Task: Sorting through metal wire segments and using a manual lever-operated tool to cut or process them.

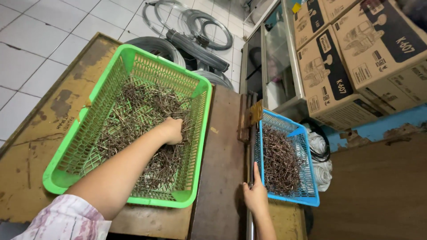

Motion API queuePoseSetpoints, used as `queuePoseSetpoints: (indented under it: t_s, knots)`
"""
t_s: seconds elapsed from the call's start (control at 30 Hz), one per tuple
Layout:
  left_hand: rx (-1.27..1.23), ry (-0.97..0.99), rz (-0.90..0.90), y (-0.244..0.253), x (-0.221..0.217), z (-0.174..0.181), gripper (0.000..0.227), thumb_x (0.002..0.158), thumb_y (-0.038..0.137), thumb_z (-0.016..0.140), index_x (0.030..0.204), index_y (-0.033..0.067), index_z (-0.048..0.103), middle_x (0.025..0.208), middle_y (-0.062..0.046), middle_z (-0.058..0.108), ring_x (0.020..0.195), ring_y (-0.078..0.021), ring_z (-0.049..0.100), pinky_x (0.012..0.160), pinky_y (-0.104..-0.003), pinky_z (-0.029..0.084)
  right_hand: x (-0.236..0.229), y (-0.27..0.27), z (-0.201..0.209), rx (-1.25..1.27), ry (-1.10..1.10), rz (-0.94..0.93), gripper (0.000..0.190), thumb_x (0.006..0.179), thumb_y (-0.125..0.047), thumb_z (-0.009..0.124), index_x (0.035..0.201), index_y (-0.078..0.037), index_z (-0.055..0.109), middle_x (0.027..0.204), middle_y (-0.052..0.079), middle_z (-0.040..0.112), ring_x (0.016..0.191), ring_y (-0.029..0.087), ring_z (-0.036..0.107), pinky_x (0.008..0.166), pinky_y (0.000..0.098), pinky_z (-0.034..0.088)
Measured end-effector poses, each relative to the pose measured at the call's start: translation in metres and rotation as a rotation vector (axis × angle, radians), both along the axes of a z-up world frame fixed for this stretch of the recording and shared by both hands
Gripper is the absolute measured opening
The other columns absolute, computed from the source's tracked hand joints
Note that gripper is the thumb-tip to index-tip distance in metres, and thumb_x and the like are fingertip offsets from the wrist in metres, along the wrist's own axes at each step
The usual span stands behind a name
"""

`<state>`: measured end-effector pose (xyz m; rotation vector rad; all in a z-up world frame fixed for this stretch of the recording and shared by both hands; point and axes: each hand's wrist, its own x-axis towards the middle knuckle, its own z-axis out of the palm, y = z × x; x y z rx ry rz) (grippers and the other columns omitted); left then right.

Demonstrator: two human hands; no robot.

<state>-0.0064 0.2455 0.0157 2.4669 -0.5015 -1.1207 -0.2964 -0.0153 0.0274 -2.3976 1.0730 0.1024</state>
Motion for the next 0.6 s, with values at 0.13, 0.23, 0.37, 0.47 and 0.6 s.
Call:
queuePoseSetpoints:
  t_s: [0.13, 0.23, 0.37, 0.47, 0.6]
  knots:
    - [-0.014, -0.106, -0.051, -0.001, 0.012, -0.026, 0.065, 0.092, 0.025, 0.078, 0.149, 0.0085, 0.052, 0.151, -0.026, 0.05, 0.131, -0.0419, 0.065, 0.109, -0.048, 0.057, 0.001, -0.003, -0.005, -0.008, -0.01, -0.002, 0.096, 0.095, -0.016, 0.064, 0.174, -0.05, 0.021, 0.065, 0.009, 0.051, 0.058, 0.027, 0.046, 0.065, 0.0376, 0.043]
    - [-0.044, -0.101, -0.087, 0.009, 0.015, -0.014, 0.068, 0.095, 0.028, 0.082, 0.151, 0.0077, 0.051, 0.149, -0.021, 0.063, 0.131, -0.039, 0.066, 0.106, -0.048, 0.057, 0.002, 0.001, 0.0, -0.004, -0.007, -0.016, 0.096, 0.096, -0.017, 0.066, 0.174, -0.05, 0.021, 0.071, 0.012, 0.059, 0.06, 0.028, 0.049, 0.068, 0.0371, 0.046]
    - [-0.124, -0.032, 0.064, 0.031, 0.007, 0.037, 0.057, 0.098, 0.017, 0.073, 0.151, 0.0088, 0.053, 0.141, -0.016, 0.06, 0.118, -0.0294, 0.059, 0.097, -0.042, 0.05, 0.0, 0.0, 0.0, 0.012, -0.014, -0.011, 0.095, 0.096, -0.018, 0.064, 0.175, -0.049, 0.021, 0.071, 0.011, 0.059, 0.06, 0.028, 0.048, 0.067, 0.0361, 0.044]
    - [-0.229, 0.028, 0.223, 0.046, 0.005, 0.066, 0.047, 0.103, 0.005, 0.061, 0.15, 0.0117, 0.057, 0.134, -0.014, 0.066, 0.089, -0.0198, 0.064, 0.072, -0.034, 0.054, 0.001, 0.001, -0.001, 0.004, -0.028, 0.012, 0.096, 0.096, -0.018, 0.064, 0.175, -0.048, 0.02, 0.065, 0.01, 0.05, 0.057, 0.027, 0.043, 0.063, 0.0368, 0.041]
    - [-0.353, -0.028, 0.413, 0.048, 0.017, 0.062, 0.065, 0.1, 0.026, 0.076, 0.16, 0.016, 0.053, 0.159, -0.012, 0.057, 0.133, -0.0319, 0.064, 0.11, -0.05, 0.053, 0.001, 0.0, 0.0, 0.028, -0.026, 0.005, 0.096, 0.096, -0.016, 0.064, 0.176, -0.046, 0.02, 0.08, 0.011, 0.069, 0.057, 0.025, 0.046, 0.065, 0.0352, 0.045]
